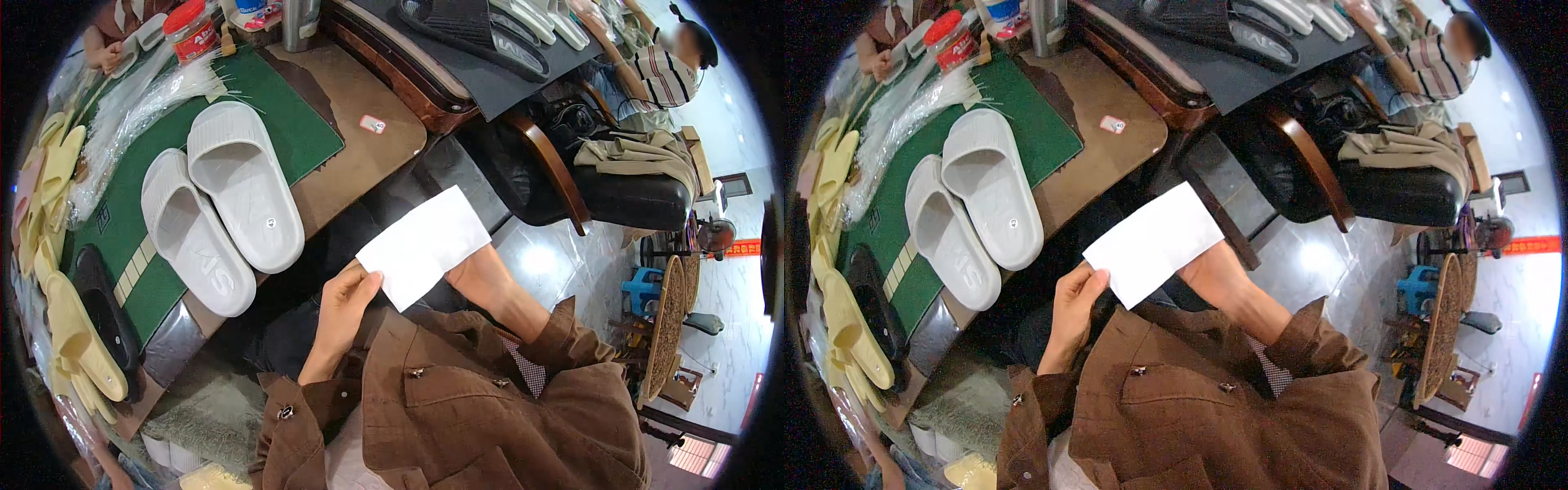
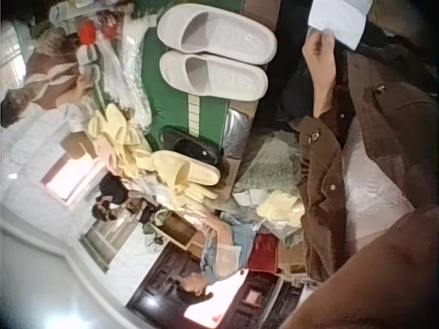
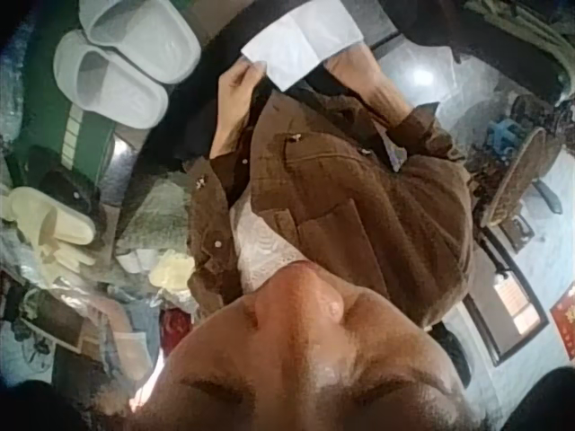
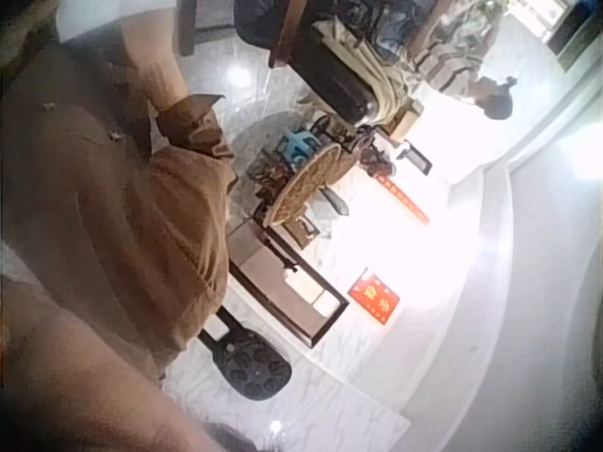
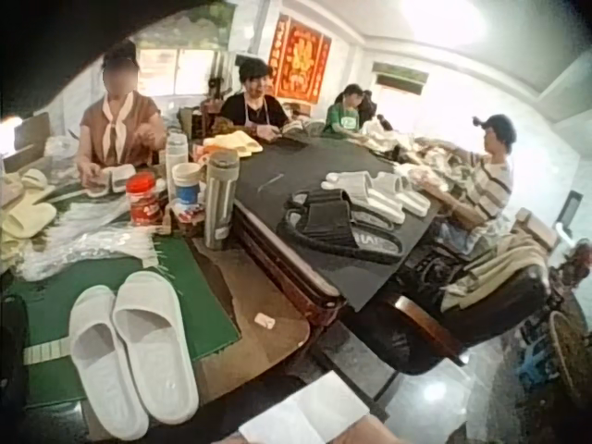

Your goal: The person assembles plastic slippers by inserting white elastic bands into the slots of the footwear. They handle multiple pairs of slippers in various colors, including black, yellow, and white, picking them up from the table, threading the bands, and placing the finished pairs back down.

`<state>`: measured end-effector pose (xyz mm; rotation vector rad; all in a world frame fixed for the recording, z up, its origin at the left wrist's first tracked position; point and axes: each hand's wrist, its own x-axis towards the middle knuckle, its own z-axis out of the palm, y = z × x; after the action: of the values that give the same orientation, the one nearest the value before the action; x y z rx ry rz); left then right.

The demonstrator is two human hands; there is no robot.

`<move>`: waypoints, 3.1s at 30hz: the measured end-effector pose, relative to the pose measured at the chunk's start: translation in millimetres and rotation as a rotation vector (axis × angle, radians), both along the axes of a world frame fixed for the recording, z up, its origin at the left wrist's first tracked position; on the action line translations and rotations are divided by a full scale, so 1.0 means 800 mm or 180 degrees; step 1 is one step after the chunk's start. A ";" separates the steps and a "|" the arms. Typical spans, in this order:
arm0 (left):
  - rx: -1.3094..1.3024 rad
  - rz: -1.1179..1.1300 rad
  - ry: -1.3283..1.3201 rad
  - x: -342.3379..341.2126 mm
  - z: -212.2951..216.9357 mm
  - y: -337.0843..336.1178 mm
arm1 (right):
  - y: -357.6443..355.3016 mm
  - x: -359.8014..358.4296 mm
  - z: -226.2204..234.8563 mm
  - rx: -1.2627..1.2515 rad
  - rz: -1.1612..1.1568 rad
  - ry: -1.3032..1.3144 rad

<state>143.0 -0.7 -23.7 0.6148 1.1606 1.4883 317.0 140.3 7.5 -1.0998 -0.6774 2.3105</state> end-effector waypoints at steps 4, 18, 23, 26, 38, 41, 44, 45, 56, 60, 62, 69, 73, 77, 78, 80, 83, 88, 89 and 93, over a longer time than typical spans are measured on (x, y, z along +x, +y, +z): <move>-0.0129 0.0195 0.0499 -0.012 0.006 0.005 | -0.006 -0.004 0.006 -0.0110 -0.0026 -0.0032; -0.0038 -0.1061 0.1368 -0.010 0.041 0.054 | -0.011 -0.019 0.048 0.0419 0.0679 0.1113; -0.0373 -0.1151 0.1300 -0.007 0.032 0.048 | -0.014 -0.027 0.044 0.2192 0.1380 -0.0506; -0.0332 -0.1226 0.1401 0.004 0.037 0.047 | -0.011 -0.035 0.043 0.2159 0.1745 -0.0616; -0.0121 -0.1164 0.2494 0.017 0.044 0.028 | -0.045 -0.050 0.056 0.1043 0.0904 -0.0037; -0.0478 -0.1623 0.3654 0.033 0.042 0.011 | -0.028 -0.035 0.046 -0.0052 0.1436 0.0013; 0.0248 -0.1456 0.4110 0.010 0.029 0.000 | -0.013 -0.008 0.046 -0.1141 0.2253 0.0390; 0.0281 -0.1444 0.4095 0.001 0.027 0.000 | -0.015 0.001 0.044 -0.1219 0.2520 0.0646; 0.0358 -0.0139 0.2299 0.016 0.078 0.032 | -0.001 -0.021 0.069 0.0331 0.0739 0.0261; 0.0298 0.0051 0.1738 0.015 0.080 0.034 | -0.011 -0.023 0.076 0.0523 0.0924 0.0245; 0.0074 0.0174 0.1002 0.013 0.086 0.031 | -0.011 -0.022 0.077 0.0741 0.1048 0.0173; -0.0040 0.0411 0.0689 0.005 0.096 0.027 | -0.012 -0.028 0.101 0.1786 0.1438 -0.0338; 0.0398 0.0595 0.1471 0.002 0.088 0.026 | -0.009 -0.027 0.099 0.2199 0.1796 -0.0800; 0.0633 0.0713 0.2026 -0.007 0.095 0.028 | -0.004 -0.026 0.107 0.2904 0.2114 -0.1275; 0.0629 0.0716 0.1896 -0.009 0.099 0.028 | 0.000 -0.025 0.107 0.3294 0.2247 -0.1419; 0.0555 0.0577 0.1842 -0.016 0.109 0.024 | 0.006 -0.024 0.099 0.4130 0.1916 -0.0956; 0.0275 0.0465 0.1585 -0.024 0.148 0.013 | 0.007 -0.025 0.133 0.3340 0.1928 -0.0367; 0.1511 -0.0374 0.0043 -0.041 0.175 -0.025 | -0.037 -0.026 0.184 0.1809 0.1615 0.2140; 0.1648 -0.0455 -0.0116 -0.038 0.184 -0.034 | -0.048 -0.044 0.184 0.1968 0.1400 0.2789; 0.1925 -0.0769 -0.0656 -0.027 0.243 -0.025 | -0.135 -0.061 0.213 0.0663 -0.0182 0.3704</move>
<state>121.3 -20.6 170.8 0.9446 0.4457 1.6444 268.4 32.1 178.1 0.3722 -0.3638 2.2558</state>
